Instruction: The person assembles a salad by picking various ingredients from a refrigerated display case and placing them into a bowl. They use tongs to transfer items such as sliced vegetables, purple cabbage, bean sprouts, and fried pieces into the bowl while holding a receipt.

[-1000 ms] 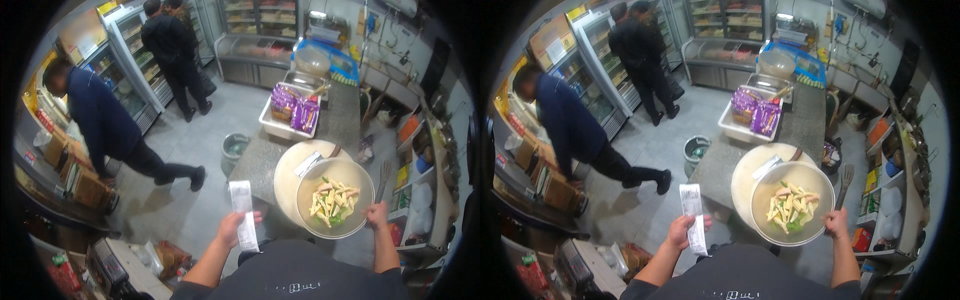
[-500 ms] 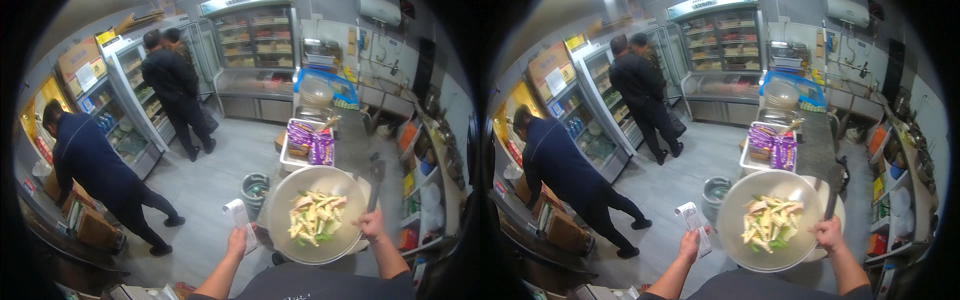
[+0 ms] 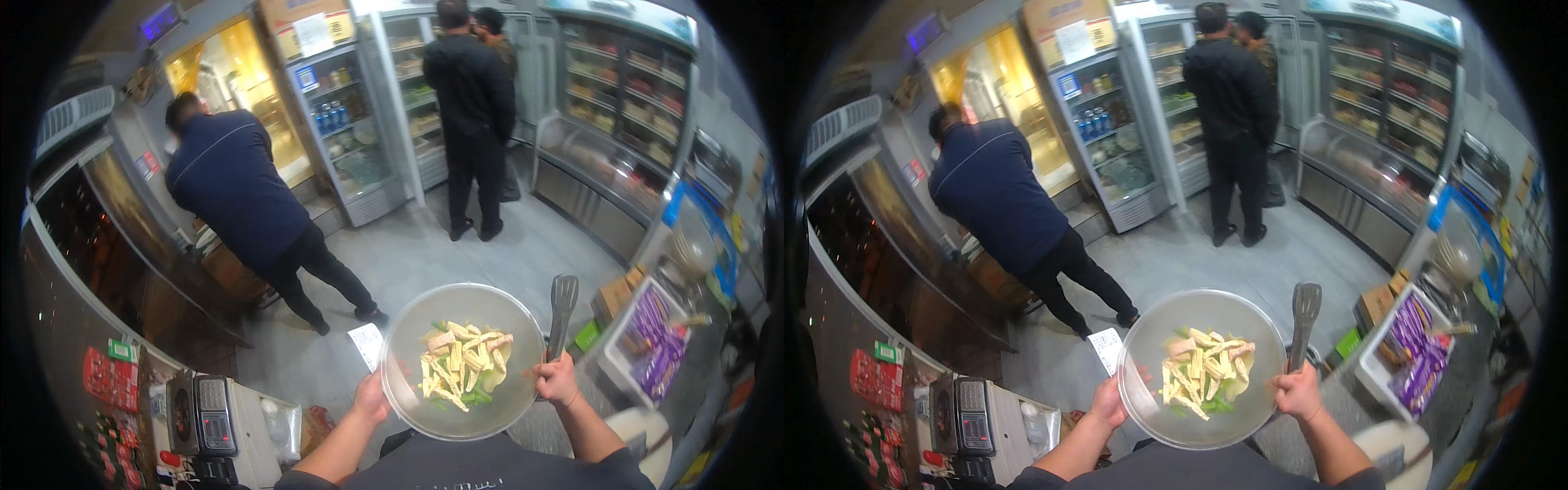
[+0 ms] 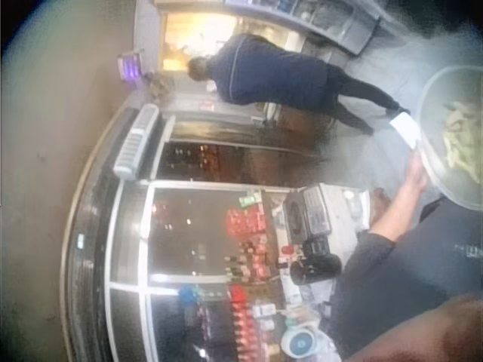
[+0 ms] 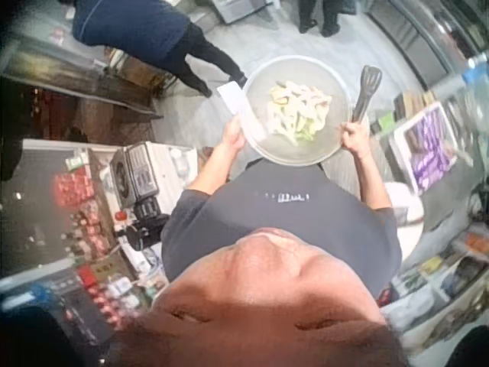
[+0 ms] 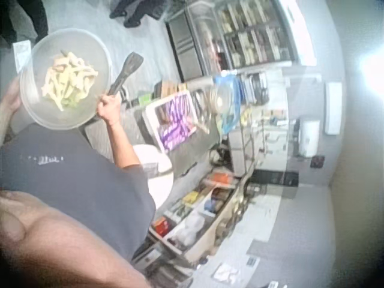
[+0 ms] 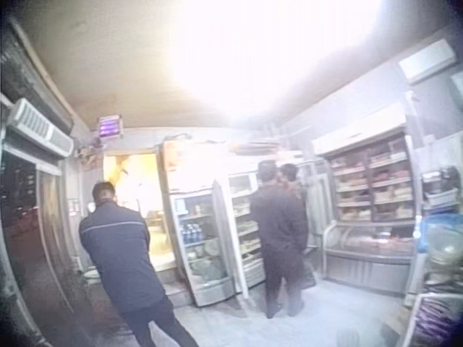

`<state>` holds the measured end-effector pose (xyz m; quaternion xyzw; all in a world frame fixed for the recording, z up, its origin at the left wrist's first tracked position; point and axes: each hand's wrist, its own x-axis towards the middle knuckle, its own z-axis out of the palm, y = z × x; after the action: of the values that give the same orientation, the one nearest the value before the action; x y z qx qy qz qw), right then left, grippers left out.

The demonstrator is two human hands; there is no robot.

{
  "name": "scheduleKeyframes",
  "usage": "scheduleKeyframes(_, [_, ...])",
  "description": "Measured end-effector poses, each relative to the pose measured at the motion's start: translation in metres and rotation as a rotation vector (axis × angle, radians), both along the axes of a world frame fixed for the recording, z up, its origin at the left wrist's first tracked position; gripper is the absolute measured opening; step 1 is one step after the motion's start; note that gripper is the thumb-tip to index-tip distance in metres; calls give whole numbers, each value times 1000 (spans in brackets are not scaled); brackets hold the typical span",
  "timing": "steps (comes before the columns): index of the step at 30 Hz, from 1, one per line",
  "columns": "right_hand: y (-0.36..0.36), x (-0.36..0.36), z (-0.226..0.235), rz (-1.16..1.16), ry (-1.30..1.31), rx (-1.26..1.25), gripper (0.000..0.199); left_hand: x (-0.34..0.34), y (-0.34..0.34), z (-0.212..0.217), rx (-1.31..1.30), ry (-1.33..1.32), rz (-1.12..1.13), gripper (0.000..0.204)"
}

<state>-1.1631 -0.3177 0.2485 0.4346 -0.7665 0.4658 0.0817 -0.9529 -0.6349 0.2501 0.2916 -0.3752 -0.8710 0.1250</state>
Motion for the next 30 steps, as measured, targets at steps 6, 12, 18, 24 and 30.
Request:
scheduleKeyframes(6, [-29,-26,5,-6,138,66,26,-23,-33,-18,12,-45,-37,40])
scheduleKeyframes(12, [-32,-9,17,-171,246,137,28,-69,-71,-8,118,-4,-262,48])
scheduleKeyframes(18, [-47,10,60,-454,158,189,25,-145,-110,41,13,12,-622,54])
scheduleKeyframes(24, [-38,-17,68,-544,136,140,25,-209,-101,62,-123,-64,-823,80])
scheduleKeyframes(30, [-26,-170,52,-446,58,231,25,-342,-96,64,-174,-237,-781,77])
